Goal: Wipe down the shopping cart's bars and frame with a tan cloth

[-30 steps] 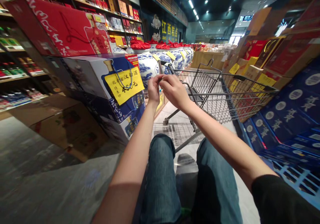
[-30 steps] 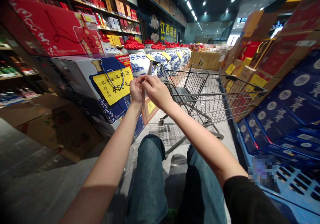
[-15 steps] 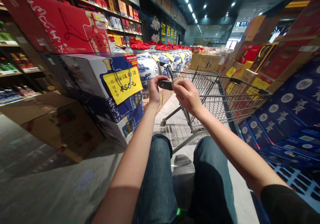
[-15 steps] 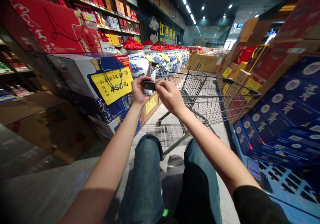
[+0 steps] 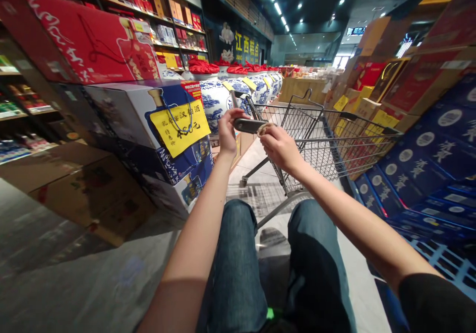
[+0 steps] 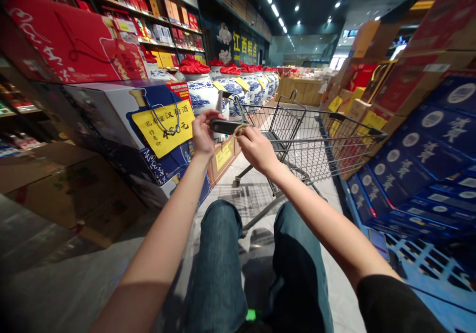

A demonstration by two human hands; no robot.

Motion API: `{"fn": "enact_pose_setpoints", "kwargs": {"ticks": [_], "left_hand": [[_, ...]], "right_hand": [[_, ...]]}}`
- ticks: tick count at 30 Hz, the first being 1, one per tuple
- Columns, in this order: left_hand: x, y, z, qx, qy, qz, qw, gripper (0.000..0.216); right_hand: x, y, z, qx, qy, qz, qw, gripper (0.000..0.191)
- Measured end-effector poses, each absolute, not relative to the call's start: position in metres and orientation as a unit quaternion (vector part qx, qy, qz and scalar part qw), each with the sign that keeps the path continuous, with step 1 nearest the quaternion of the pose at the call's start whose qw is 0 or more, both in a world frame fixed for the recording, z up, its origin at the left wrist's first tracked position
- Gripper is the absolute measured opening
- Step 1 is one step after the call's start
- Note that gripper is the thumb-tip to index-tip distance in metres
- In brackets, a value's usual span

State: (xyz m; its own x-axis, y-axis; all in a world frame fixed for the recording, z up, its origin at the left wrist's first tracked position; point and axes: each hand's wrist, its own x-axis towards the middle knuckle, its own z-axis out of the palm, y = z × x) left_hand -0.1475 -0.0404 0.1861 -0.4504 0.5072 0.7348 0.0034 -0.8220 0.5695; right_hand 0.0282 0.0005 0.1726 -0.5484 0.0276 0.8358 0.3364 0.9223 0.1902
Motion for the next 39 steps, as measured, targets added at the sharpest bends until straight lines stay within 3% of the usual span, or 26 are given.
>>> {"fn": "enact_pose_setpoints", "kwargs": {"ticks": [6,11,16,19,22,27,33,39], "left_hand": [[-0.155,-0.035,0.183,0.468,0.279,0.825,0.150,0.033],[-0.161,-0.040,0.182,0.519,0.314,0.789,0.095,0.038],[-0.160,-0.048,0.185,0.602,0.409,0.683,-0.065,0.036],[-0.157,-0.055,0.182,0.623,0.459,0.609,-0.174,0.037],[-0.147,-0.064,0.175,0.642,0.504,0.504,-0.283,0.043],[-0.123,-0.070,0.170,0.649,0.571,0.372,-0.338,0.041],[-0.112,-0.059,0.176,0.588,0.640,0.361,-0.339,0.032],[-0.131,-0.049,0.173,0.582,0.607,0.418,-0.343,0.024]], "right_hand": [[-0.023,-0.027,0.206,-0.040,-0.861,-0.179,0.474,0.031],[-0.012,-0.010,0.187,-0.043,-0.859,-0.145,0.489,0.031],[0.024,0.007,0.168,-0.103,-0.862,-0.119,0.483,0.027],[0.021,0.006,0.175,-0.074,-0.859,-0.077,0.501,0.048],[0.010,0.008,0.181,-0.070,-0.846,-0.021,0.528,0.054],[0.014,0.020,0.171,-0.100,-0.831,-0.004,0.547,0.063],[0.049,0.054,0.160,-0.255,-0.854,0.018,0.453,0.074],[0.075,0.073,0.155,-0.295,-0.905,-0.054,0.301,0.040]]}}
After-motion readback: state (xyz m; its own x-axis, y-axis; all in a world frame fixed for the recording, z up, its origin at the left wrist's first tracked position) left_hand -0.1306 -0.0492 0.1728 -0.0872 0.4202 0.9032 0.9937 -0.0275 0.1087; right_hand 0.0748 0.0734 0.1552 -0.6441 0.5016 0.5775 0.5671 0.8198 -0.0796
